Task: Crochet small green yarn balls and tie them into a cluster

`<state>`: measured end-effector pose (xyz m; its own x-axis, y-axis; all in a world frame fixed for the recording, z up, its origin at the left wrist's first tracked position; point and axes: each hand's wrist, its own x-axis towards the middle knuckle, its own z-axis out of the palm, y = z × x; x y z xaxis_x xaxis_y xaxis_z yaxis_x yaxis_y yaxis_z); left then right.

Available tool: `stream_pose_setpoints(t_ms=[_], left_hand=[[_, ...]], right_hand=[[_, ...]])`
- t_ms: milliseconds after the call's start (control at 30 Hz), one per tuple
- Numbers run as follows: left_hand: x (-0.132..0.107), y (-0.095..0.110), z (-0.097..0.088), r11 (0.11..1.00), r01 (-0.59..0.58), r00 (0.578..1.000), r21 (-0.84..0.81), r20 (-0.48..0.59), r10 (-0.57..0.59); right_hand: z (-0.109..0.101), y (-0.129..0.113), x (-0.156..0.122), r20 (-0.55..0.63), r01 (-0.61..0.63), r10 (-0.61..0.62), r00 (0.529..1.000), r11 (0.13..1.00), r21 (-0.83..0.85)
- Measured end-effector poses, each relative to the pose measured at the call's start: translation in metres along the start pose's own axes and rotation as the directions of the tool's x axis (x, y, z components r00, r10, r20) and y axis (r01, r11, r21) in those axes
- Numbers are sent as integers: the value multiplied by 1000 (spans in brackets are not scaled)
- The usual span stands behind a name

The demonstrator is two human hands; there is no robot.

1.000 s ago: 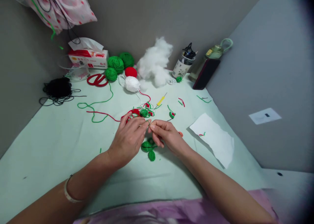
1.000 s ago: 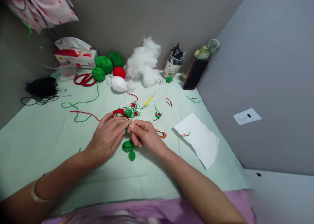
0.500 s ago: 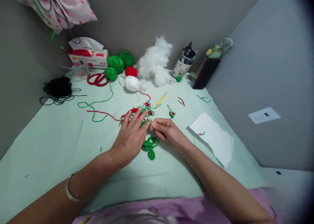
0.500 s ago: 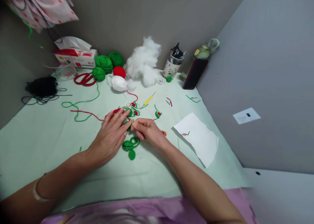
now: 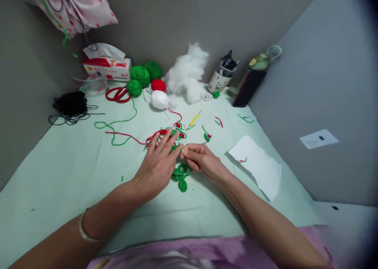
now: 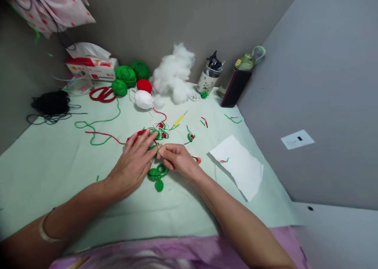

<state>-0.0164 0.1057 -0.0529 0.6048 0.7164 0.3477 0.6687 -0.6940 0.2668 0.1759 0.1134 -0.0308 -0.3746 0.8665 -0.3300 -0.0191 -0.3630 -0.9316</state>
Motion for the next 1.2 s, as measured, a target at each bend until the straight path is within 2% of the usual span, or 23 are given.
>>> stream_pose_setpoints(t_ms=[567,733,833,1000,1100,1200], left_hand=[[2,1,-3,999,14,1000,-30,17,-13],[2,-3,-6,994,15,1000,-111,-24,-17],[1,-6,-7,975,50,994,-219,-84,-70],[2,-8,-8,869,164,948,-467,-168,-269],[4,-7,-10,726,292,899,-622,-81,-431],[6,-6,-13,586,381,861,-715,45,-506]], right_hand=[[-1,1,1,5,-55,54,999,997,48],[0,1,0,24,-13,12,1000,1000,28],[1,0,-1,6,34,-34,999,999,-4],[5,-1,-2,-20,72,-74,997,993,-91],[10,-2,-4,-45,101,-109,993,983,-153],[15,0,-6,-69,132,-151,986,966,-220]])
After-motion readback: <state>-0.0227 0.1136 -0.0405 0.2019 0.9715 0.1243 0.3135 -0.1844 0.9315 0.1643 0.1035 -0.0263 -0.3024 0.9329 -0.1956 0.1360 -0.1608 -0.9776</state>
